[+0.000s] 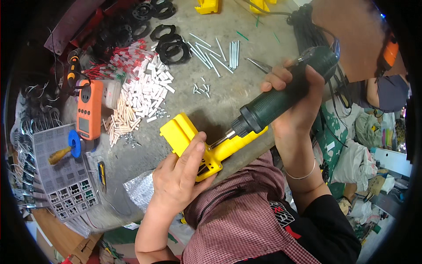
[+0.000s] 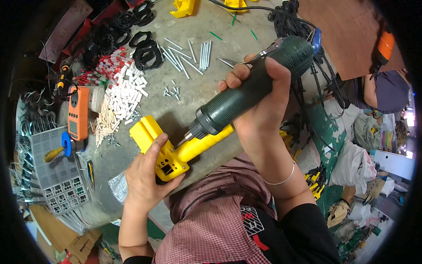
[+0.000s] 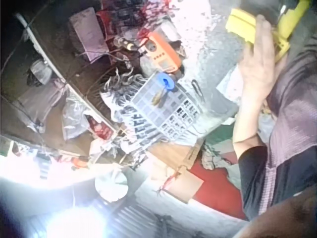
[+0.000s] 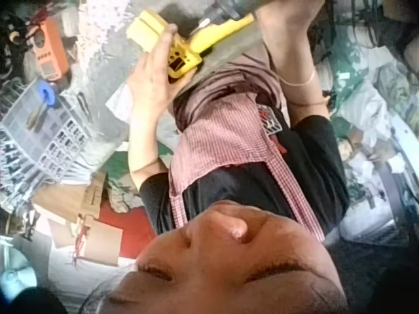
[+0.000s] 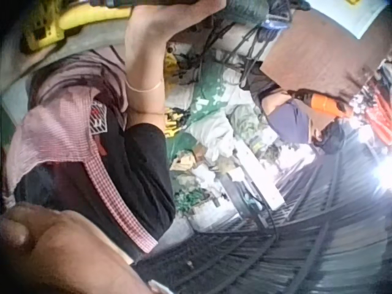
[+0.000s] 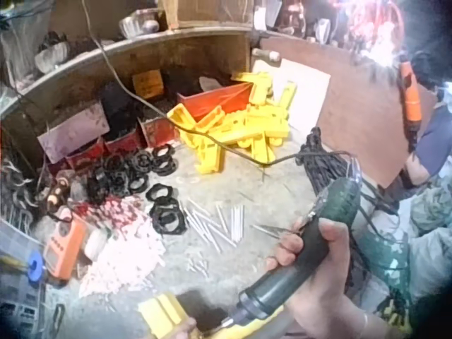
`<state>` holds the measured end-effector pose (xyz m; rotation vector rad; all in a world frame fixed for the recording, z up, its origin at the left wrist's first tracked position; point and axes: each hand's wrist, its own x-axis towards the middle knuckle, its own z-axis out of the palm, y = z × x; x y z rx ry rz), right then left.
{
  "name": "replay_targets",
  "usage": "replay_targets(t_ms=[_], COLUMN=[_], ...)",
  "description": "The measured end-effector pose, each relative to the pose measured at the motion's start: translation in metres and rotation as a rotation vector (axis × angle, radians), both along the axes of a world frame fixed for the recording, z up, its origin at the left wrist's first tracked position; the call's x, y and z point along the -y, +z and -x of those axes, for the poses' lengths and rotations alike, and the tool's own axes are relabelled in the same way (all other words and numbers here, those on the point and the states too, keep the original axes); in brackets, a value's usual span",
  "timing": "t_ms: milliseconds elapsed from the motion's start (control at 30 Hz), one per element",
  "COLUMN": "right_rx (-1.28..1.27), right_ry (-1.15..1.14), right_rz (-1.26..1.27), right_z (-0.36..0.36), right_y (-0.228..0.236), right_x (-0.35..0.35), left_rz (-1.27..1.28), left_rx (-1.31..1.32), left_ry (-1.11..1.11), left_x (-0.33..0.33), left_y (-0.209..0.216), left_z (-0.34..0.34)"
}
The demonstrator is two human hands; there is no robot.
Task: Assemble a yellow plastic heating tool by installing a circuit board, soldering wires, and securing the casing with screws.
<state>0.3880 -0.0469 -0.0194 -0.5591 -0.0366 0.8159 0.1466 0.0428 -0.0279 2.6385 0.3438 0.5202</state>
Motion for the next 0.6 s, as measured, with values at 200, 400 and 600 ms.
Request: replay_targets(t_ms=[200, 400, 600], right_rx=[-0.026, -0.046, -0.101], right_ry=[0.003, 0.009, 0.028], right_rz=[0.003, -0.016, -0.027], right_z=[0.006, 0.008, 0.008], right_y=[0.000, -0.005, -0.015], right_x=[0.002, -0.001, 0.002], left_rz=[0.012, 0.042, 0.167], left_rx=[-0.049, -0.016, -0.031], left_ry=[0.005, 0.019, 0.339], left_x=[0.002, 0.002, 0.007], left_y=[0.001, 0.000, 0.010], left_z=[0.002, 0.007, 0.042])
